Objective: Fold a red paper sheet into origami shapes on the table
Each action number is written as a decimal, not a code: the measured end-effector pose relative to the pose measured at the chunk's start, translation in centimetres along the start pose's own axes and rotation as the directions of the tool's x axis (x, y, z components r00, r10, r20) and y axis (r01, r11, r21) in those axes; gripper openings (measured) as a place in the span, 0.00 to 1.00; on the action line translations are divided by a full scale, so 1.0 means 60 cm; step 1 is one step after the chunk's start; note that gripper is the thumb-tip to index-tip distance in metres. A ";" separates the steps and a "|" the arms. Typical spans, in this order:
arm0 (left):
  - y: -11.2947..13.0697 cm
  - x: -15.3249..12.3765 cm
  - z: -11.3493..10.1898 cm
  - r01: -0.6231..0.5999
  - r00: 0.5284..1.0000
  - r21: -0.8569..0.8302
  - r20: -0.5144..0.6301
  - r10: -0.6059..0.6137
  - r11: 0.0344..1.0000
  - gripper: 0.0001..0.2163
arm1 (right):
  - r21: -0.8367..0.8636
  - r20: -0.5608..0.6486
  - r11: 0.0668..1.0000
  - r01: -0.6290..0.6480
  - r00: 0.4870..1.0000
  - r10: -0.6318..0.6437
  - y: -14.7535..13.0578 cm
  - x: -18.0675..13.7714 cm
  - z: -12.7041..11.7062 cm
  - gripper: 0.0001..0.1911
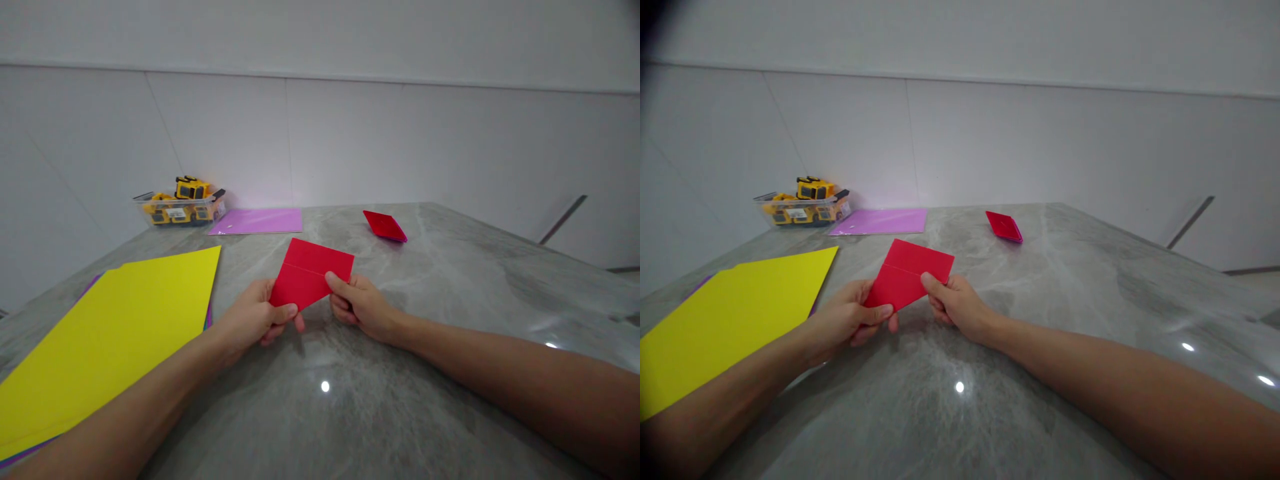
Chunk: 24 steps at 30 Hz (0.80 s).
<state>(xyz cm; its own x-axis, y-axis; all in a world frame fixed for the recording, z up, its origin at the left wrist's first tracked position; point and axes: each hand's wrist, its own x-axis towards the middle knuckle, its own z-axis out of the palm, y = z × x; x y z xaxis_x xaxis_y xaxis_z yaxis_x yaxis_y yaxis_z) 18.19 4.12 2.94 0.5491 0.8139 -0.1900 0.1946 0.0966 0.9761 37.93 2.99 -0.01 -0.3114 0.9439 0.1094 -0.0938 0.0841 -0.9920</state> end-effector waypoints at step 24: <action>-0.015 -0.009 0.053 0.025 0.980 -0.127 0.199 0.001 0.992 0.13 | -0.119 0.445 0.992 0.036 0.895 0.021 -0.005 -0.022 0.013 0.29</action>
<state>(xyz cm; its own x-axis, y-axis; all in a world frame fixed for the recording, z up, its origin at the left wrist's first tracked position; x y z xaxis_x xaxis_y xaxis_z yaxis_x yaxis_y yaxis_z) 20.32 1.76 1.83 0.6997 0.6840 -0.2065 0.1031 0.1894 0.9765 37.61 1.45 0.19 -0.7016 0.7049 0.1045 0.0088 0.1552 -0.9878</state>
